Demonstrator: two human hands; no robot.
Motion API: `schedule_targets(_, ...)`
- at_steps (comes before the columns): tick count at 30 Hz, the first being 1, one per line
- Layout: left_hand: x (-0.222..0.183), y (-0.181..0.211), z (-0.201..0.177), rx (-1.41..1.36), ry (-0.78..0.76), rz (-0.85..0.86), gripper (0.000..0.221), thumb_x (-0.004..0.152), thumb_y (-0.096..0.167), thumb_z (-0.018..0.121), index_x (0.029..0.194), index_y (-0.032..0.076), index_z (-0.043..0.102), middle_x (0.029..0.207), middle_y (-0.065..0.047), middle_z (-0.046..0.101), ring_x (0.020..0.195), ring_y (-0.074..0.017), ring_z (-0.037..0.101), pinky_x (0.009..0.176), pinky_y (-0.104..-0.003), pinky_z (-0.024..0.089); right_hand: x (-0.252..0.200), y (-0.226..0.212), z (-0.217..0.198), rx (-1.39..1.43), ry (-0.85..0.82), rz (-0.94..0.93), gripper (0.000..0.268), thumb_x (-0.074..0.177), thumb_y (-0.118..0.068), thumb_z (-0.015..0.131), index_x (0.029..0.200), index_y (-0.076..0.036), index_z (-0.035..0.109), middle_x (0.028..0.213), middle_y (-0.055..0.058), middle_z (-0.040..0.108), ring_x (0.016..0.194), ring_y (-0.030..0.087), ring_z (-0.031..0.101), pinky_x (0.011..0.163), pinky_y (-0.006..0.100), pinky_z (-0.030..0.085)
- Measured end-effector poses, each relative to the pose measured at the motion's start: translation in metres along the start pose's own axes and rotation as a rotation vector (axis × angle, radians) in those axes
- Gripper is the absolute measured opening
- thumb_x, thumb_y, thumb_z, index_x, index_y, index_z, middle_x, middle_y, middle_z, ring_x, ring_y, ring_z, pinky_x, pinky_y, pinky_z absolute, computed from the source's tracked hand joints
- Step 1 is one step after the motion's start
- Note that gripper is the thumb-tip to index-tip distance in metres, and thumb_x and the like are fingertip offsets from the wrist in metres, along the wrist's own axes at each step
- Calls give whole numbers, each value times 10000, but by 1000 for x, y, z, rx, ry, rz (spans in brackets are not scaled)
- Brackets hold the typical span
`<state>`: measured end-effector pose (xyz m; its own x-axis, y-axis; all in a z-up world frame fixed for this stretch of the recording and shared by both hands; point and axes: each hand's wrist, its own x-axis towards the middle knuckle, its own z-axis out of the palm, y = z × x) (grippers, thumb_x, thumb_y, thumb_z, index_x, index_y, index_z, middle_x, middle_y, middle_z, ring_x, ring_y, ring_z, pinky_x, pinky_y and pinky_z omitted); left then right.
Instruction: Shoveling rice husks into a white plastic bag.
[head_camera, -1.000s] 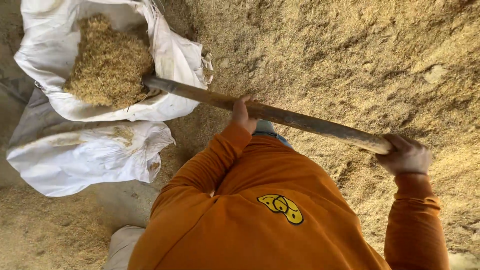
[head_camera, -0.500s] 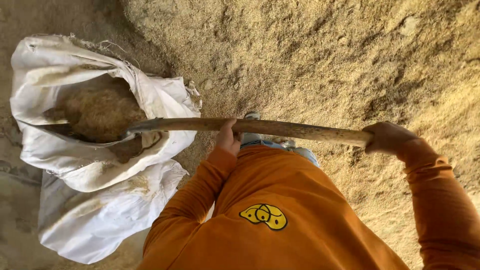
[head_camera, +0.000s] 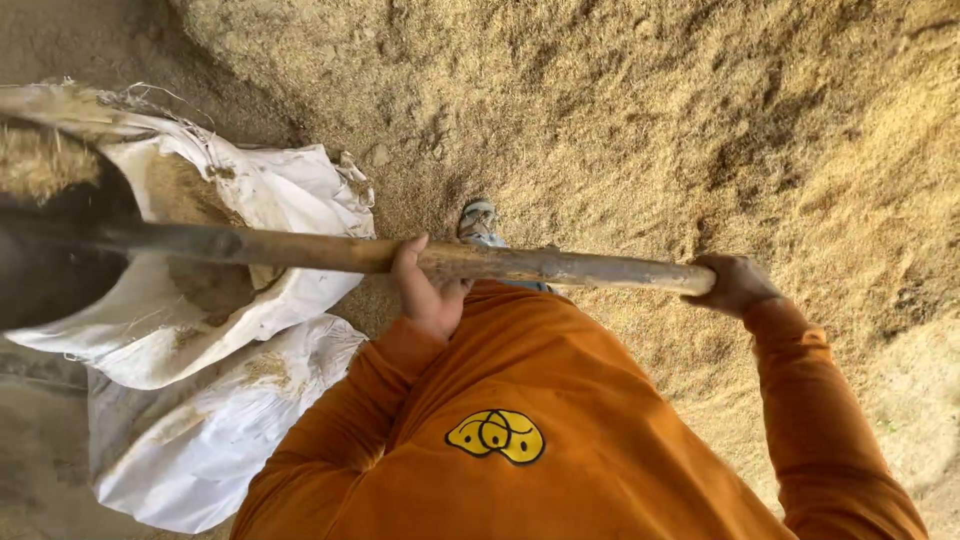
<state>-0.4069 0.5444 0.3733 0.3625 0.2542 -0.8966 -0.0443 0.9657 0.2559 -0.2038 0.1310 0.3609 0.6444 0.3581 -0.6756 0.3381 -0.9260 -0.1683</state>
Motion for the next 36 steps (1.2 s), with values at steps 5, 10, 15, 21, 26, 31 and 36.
schedule_targets(5, 1, -23, 48, 54, -392, 155, 372, 828, 336, 716, 1067, 95, 564, 945, -85, 556, 871, -232, 589, 909, -485, 561, -52, 44, 44, 146, -120, 273, 382, 886, -260, 779, 1261, -201, 729, 1084, 85, 806, 831, 225, 781, 815, 434, 674)
schedule_targets(10, 111, -64, 67, -8, -291, -33, 312, 886, 262, 651, 1059, 61, 487, 911, -88, 537, 856, -238, 584, 857, -435, 556, -128, 46, 71, 57, 69, 183, 423, 877, -348, 768, 1255, -167, 704, 979, 73, 792, 610, 142, 743, 595, 357, 629)
schedule_targets(15, 202, -113, 69, 189, -78, -240, 233, 916, 267, 660, 978, 91, 521, 839, -54, 555, 734, -199, 590, 757, -371, 540, -170, -39, 28, -242, -58, 397, 341, 983, -506, 664, 1148, -223, 758, 771, 31, 768, 527, 124, 716, 494, 296, 605)
schedule_targets(21, 308, -242, -7, 328, -34, -646, 221, 914, 266, 697, 932, 123, 529, 768, -34, 603, 725, -192, 611, 713, -420, 552, -182, -77, 14, -264, -384, 736, 543, 846, -580, 756, 1292, -285, 663, 1037, 63, 793, 983, 255, 745, 950, 420, 593)
schedule_targets(26, 344, -259, -65, 399, -79, -769, 196, 914, 269, 669, 964, 113, 561, 826, -60, 655, 736, -222, 654, 713, -430, 555, -192, 5, 105, -13, -440, 701, 674, 709, -521, 849, 1288, -222, 674, 1001, 62, 805, 946, 187, 792, 998, 344, 639)
schedule_targets(31, 400, -204, -74, 277, 7, -718, 229, 931, 264, 720, 961, 119, 545, 823, -62, 620, 729, -238, 631, 761, -489, 553, -96, -116, 18, -265, -478, 680, 395, 968, -484, 537, 1269, -297, 712, 882, 21, 767, 766, 147, 762, 773, 358, 668)
schedule_targets(36, 405, -185, -36, 304, 53, -735, 250, 921, 336, 680, 954, 123, 555, 816, -46, 613, 698, -248, 592, 765, -526, 529, -58, -111, -2, -362, -424, 745, 383, 984, -573, 537, 1204, -332, 738, 844, 27, 755, 762, 180, 751, 708, 365, 675)
